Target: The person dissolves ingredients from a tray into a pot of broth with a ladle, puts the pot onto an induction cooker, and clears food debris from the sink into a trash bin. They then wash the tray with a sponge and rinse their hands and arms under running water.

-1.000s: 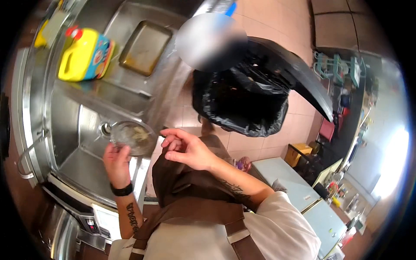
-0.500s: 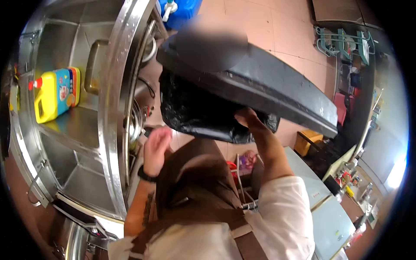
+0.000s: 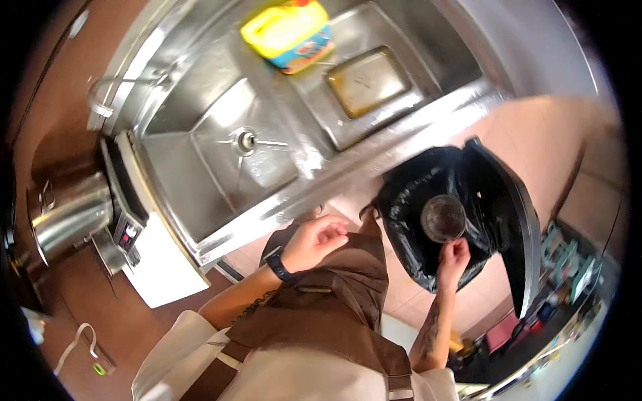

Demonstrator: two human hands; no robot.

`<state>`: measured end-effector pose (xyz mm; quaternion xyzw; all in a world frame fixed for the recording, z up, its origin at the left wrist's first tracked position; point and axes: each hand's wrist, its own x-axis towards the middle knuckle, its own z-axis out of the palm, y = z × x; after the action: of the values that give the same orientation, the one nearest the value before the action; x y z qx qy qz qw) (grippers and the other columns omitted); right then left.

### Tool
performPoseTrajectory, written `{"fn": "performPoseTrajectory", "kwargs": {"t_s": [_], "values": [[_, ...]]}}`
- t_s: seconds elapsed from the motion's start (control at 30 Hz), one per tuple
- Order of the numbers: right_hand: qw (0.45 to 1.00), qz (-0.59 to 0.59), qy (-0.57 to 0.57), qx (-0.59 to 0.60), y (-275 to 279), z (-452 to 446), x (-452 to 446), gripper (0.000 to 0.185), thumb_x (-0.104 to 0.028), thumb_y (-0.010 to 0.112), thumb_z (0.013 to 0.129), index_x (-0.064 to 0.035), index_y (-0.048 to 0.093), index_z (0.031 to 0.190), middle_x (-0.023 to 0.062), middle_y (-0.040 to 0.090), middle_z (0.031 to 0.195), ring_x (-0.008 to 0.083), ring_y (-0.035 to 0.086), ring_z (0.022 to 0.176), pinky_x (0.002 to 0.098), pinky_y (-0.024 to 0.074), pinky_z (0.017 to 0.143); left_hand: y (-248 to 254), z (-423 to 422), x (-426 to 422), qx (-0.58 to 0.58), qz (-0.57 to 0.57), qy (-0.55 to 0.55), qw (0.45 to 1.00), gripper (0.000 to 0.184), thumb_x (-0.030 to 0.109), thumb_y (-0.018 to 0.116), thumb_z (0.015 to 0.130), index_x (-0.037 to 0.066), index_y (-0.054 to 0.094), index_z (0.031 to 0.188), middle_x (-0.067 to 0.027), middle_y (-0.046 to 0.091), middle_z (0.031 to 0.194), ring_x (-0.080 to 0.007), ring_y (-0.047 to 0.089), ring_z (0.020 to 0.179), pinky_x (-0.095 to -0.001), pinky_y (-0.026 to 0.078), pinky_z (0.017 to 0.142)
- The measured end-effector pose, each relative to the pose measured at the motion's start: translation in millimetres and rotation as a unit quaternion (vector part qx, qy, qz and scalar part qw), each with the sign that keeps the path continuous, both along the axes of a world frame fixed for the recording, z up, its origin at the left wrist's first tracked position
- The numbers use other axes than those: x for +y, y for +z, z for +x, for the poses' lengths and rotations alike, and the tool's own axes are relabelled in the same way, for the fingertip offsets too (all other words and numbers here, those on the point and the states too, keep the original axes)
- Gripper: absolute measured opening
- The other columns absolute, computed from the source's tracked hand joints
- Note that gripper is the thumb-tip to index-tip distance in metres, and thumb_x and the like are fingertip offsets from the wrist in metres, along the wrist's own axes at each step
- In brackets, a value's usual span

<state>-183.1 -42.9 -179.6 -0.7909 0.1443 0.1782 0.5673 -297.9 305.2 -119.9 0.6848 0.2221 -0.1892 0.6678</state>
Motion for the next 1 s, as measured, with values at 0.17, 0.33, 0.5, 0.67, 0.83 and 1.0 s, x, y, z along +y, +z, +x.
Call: {"fn": "performPoseTrajectory", "kwargs": {"t_s": [0.17,0.33,0.5,0.67,0.83,1.0], "values": [[0.963,0.166,0.208,0.039,57.1,-36.7,204.5,0.014,-0.004,0.058,0.093,-0.0073,0.050,0.082,-0.0036,0.048,0.065,0.0043,0.042,0.055,0.0211,0.0332,0.048,2.7,-36.3,76.7,-0.070,-0.042,0.152,0.985,0.026,0.013,0.066,0.094,0.003,0.059,0.118,-0.0027,0.068,0.099,-0.0062,0.062,0.076,-0.0201,0.049,0.065],[0.920,0.119,0.351,0.129,84.1,-66.0,357.2,0.020,-0.010,0.068,0.091,-0.0019,0.059,0.107,0.0015,0.061,0.083,0.0070,0.057,0.075,0.0229,0.0467,0.068,-22.7,-98.8,198.5,-0.021,-0.053,0.336,0.940,0.012,0.012,0.069,0.091,0.004,0.065,0.099,-0.0025,0.068,0.080,-0.0062,0.060,0.062,-0.0213,0.048,0.053],[0.918,-0.033,0.393,0.035,84.4,-17.3,374.2,0.034,-0.007,0.063,0.092,0.0002,0.055,0.124,0.0028,0.059,0.078,0.0102,0.056,0.069,0.0244,0.0473,0.063,-160.6,-136.3,295.4,0.026,0.017,0.533,0.846,0.012,0.011,0.068,0.090,0.003,0.060,0.088,-0.0058,0.064,0.073,-0.0126,0.062,0.056,-0.0240,0.043,0.044],[0.917,-0.192,0.348,-0.026,21.9,118.7,352.2,0.040,-0.024,0.067,0.087,0.0016,0.061,0.117,0.0092,0.066,0.077,0.0143,0.064,0.065,0.0291,0.0512,0.061,-307.2,-118.9,329.3,0.069,-0.078,0.579,0.809,0.025,0.012,0.072,0.088,0.000,0.059,0.106,-0.0077,0.061,0.076,-0.0159,0.057,0.054,-0.0270,0.043,0.045],[0.887,-0.355,0.297,0.009,-91.2,238.0,311.3,0.041,-0.021,0.062,0.085,0.0063,0.061,0.116,0.0193,0.070,0.092,0.0288,0.070,0.084,0.0385,0.0564,0.077,-307.8,-105.4,324.2,0.147,-0.049,0.562,0.812,0.061,0.021,0.070,0.091,0.002,0.041,0.140,-0.0055,0.061,0.088,-0.0139,0.057,0.072,-0.0263,0.046,0.059],[0.768,-0.538,0.338,-0.082,-200.1,341.7,303.4,0.039,-0.021,0.056,0.084,0.0068,0.064,0.110,0.0291,0.065,0.111,0.0406,0.064,0.106,0.0448,0.0513,0.093,-207.6,-117.2,290.0,0.037,0.014,0.498,0.866,0.036,0.015,0.066,0.094,0.003,0.058,0.127,-0.0017,0.062,0.099,-0.0085,0.055,0.084,-0.0228,0.045,0.071]]}}
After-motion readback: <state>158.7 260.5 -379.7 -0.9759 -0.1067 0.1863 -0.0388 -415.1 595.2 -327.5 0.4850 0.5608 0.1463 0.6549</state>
